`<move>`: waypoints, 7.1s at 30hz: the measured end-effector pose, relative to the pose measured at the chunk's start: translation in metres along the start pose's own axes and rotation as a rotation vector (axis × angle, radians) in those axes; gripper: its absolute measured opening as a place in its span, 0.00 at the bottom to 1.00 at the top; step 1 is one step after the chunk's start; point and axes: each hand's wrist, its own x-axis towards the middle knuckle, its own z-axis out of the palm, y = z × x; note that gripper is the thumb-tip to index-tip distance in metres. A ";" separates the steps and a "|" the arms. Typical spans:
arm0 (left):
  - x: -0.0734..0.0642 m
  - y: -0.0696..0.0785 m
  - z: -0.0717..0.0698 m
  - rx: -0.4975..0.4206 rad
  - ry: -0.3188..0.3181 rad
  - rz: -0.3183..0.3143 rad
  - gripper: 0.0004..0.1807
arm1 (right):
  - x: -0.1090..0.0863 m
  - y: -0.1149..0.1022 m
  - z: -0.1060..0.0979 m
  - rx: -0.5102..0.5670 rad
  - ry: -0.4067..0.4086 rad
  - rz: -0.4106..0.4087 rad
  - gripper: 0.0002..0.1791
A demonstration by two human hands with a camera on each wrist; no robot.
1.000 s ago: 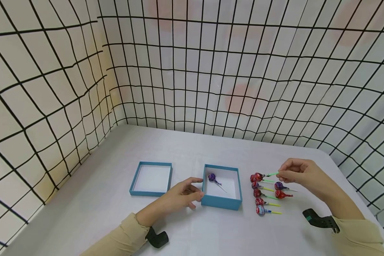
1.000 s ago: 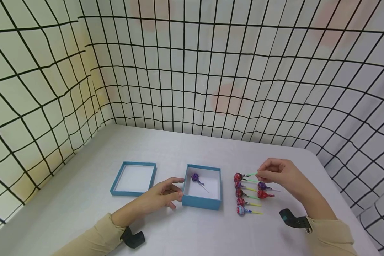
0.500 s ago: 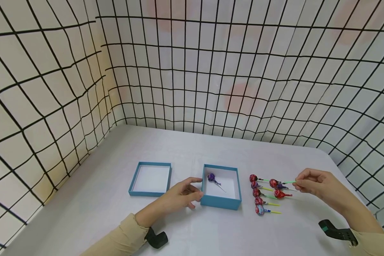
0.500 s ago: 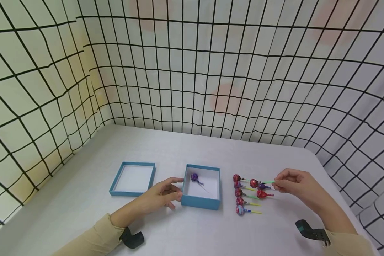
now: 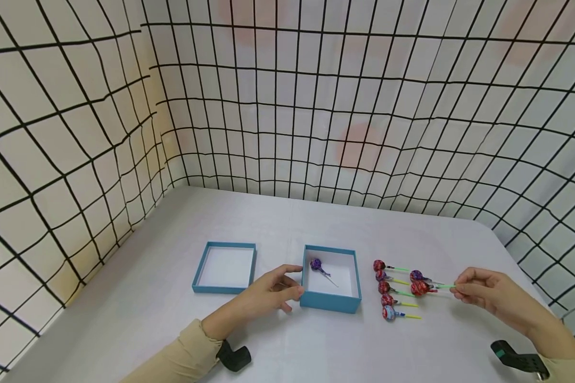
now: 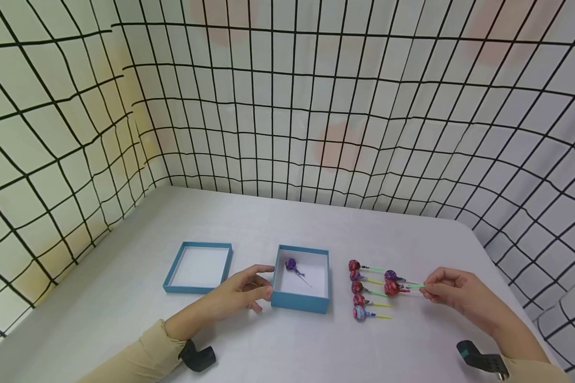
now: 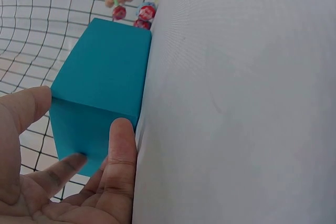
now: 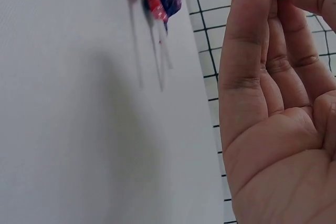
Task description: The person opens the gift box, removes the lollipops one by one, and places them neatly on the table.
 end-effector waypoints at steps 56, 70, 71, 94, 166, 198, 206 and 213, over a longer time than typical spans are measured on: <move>0.001 -0.001 0.000 -0.014 0.009 -0.030 0.33 | -0.004 0.018 0.000 -0.405 -0.014 0.170 0.18; 0.001 -0.001 0.000 -0.014 0.005 -0.029 0.33 | -0.001 0.017 0.000 -0.413 -0.035 0.170 0.17; 0.000 -0.001 0.000 -0.014 0.005 -0.030 0.33 | -0.001 0.017 0.000 -0.417 -0.034 0.173 0.17; 0.000 0.003 0.002 -0.006 -0.001 -0.016 0.33 | 0.003 -0.013 -0.004 -0.519 -0.029 0.162 0.19; 0.000 -0.001 -0.001 -0.023 -0.005 -0.023 0.32 | 0.141 -0.170 0.207 -0.686 -0.325 0.081 0.04; -0.001 -0.001 -0.001 -0.027 -0.010 0.006 0.33 | 0.139 -0.162 0.241 -0.937 -0.225 0.178 0.13; -0.001 -0.001 -0.001 -0.026 -0.008 0.007 0.32 | 0.140 -0.160 0.243 -0.946 -0.220 0.175 0.13; -0.001 0.000 -0.001 -0.024 -0.004 0.003 0.32 | 0.139 -0.157 0.245 -0.941 -0.210 0.163 0.12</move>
